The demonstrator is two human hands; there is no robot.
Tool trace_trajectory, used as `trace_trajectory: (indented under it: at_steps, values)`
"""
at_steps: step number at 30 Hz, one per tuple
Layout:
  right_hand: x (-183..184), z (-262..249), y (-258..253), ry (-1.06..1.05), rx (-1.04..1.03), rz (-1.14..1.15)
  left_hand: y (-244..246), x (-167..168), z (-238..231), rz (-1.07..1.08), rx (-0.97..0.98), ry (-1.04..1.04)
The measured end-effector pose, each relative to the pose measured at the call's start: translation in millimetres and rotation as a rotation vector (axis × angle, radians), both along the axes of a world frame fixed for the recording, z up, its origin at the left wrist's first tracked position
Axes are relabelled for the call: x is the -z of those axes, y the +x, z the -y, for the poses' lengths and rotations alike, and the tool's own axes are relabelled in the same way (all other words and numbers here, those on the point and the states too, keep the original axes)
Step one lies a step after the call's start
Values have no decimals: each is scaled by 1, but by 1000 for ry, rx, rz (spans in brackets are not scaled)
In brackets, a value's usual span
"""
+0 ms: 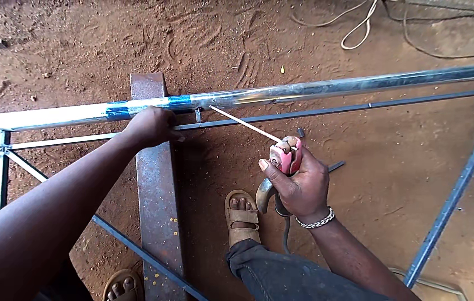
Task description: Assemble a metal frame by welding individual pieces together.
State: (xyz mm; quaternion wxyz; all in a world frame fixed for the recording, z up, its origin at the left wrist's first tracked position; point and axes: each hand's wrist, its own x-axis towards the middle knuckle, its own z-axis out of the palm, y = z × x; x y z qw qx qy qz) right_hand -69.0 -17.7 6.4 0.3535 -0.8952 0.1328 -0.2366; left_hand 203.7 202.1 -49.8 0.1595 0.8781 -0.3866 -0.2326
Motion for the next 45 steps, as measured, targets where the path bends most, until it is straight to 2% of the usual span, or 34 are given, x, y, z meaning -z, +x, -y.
trace_trajectory:
  at_steps: [4,6,10,16,39,45]
  values:
    - [1,-1,5,-78,-27,-29,-12,12,-33,414,-1,-126]
    - [1,-3,7,-110,-39,-49,-13,14,-39,498,-47,-99]
    - [-1,-6,9,-136,-67,-66,0,20,-45,439,-71,38]
    - [-1,-9,10,-120,-67,-115,7,13,-40,413,-37,114]
    - [5,-13,12,-119,-73,-141,6,1,-35,329,-78,102]
    - [5,-13,10,-138,-77,-119,8,4,-38,340,-68,44]
